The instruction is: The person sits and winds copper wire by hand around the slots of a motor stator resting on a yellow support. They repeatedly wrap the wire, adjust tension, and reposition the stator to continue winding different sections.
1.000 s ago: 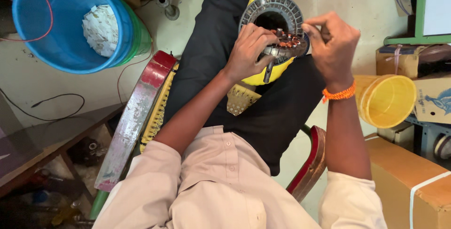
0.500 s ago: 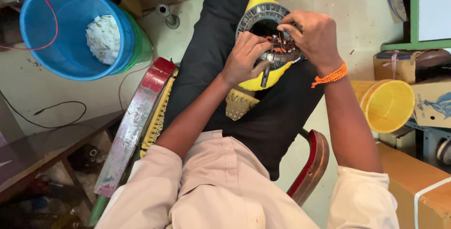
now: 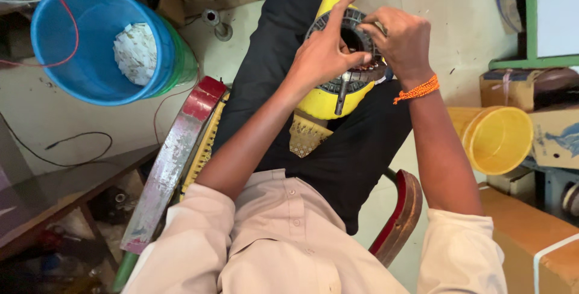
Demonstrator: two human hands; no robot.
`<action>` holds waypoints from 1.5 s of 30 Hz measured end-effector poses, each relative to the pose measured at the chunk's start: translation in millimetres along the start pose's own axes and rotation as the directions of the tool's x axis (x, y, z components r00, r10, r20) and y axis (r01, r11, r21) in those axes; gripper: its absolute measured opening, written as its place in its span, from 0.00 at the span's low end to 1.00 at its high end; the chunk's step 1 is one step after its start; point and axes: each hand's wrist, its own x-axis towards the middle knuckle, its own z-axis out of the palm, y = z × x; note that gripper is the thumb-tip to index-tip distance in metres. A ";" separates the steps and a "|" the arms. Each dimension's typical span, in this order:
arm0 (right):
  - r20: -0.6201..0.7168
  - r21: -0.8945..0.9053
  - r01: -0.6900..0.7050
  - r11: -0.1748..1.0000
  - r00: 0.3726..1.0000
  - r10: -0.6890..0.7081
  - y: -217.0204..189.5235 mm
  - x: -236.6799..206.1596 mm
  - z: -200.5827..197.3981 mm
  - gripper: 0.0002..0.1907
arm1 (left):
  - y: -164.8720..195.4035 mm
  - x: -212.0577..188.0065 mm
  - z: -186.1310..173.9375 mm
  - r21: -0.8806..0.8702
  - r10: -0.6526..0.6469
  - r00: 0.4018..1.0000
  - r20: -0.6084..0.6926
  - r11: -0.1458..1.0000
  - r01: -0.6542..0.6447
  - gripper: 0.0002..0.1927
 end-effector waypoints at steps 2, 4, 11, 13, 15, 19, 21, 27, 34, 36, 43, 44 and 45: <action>-0.031 -0.009 0.005 1.000 1.000 -0.005 -4.4 4.4 -3.5 0.12 | 0.3 8.5 -0.8 0.014 0.059 0.997 -0.040 0.998 -0.059 0.43; -0.041 0.028 -0.026 0.999 0.999 0.027 -14.0 7.8 -8.2 0.12 | -5.2 12.2 -1.4 0.040 0.109 0.993 -0.050 0.993 -0.107 0.31; 0.222 0.287 -0.436 0.853 0.896 0.383 -67.4 -14.6 -44.2 0.06 | -36.6 13.2 -18.6 -0.190 0.373 0.925 0.075 0.916 -0.354 0.08; 0.207 0.307 -0.456 0.835 0.889 0.409 -83.0 -21.0 -45.5 0.06 | -39.7 13.4 -22.0 -0.199 0.436 0.894 0.101 0.890 -0.411 0.09; 0.138 0.298 -0.444 0.845 0.896 0.422 -93.7 -24.6 -46.0 0.06 | -39.3 15.1 -23.6 -0.139 0.496 0.862 0.105 0.866 -0.481 0.10; 0.045 0.252 -0.367 0.896 0.929 0.368 -109.5 -35.6 -43.5 0.06 | -37.6 18.3 -27.3 -0.168 0.631 0.764 0.136 0.774 -0.610 0.08; 0.000 0.221 -0.281 0.934 0.958 0.288 -115.6 -43.5 -39.4 0.06 | -38.4 20.2 -31.0 -0.213 0.622 0.762 0.179 0.781 -0.588 0.08; -0.094 0.094 -0.168 0.981 0.980 0.177 -122.9 -63.4 -24.4 0.05 | -36.4 27.3 -35.6 -0.151 0.729 0.639 0.247 0.680 -0.717 0.07; -0.094 0.299 -0.349 0.888 0.916 0.391 -117.5 -78.0 -16.5 0.04 | -50.1 42.6 -26.0 -0.215 0.635 0.697 0.334 0.771 -0.599 0.06; -0.135 0.267 -0.174 0.948 0.967 0.215 -116.3 -80.4 -11.3 0.05 | -56.3 52.1 -21.5 -0.272 0.668 0.663 0.338 0.744 -0.611 0.06; 0.001 -0.025 -0.024 0.999 1.000 0.024 -111.7 -88.9 14.5 0.05 | -47.1 35.4 -32.1 -0.240 0.649 0.709 0.275 0.761 -0.603 0.09; 0.028 -0.041 -0.002 0.999 1.000 0.004 -109.0 -90.2 16.4 0.05 | -42.8 23.2 -34.4 -0.189 0.669 0.715 0.202 0.743 -0.642 0.11; 0.017 -0.038 0.018 0.999 1.000 -0.018 -106.2 -92.4 17.7 0.05 | -38.6 10.0 -34.2 -0.139 0.689 0.713 0.131 0.724 -0.675 0.14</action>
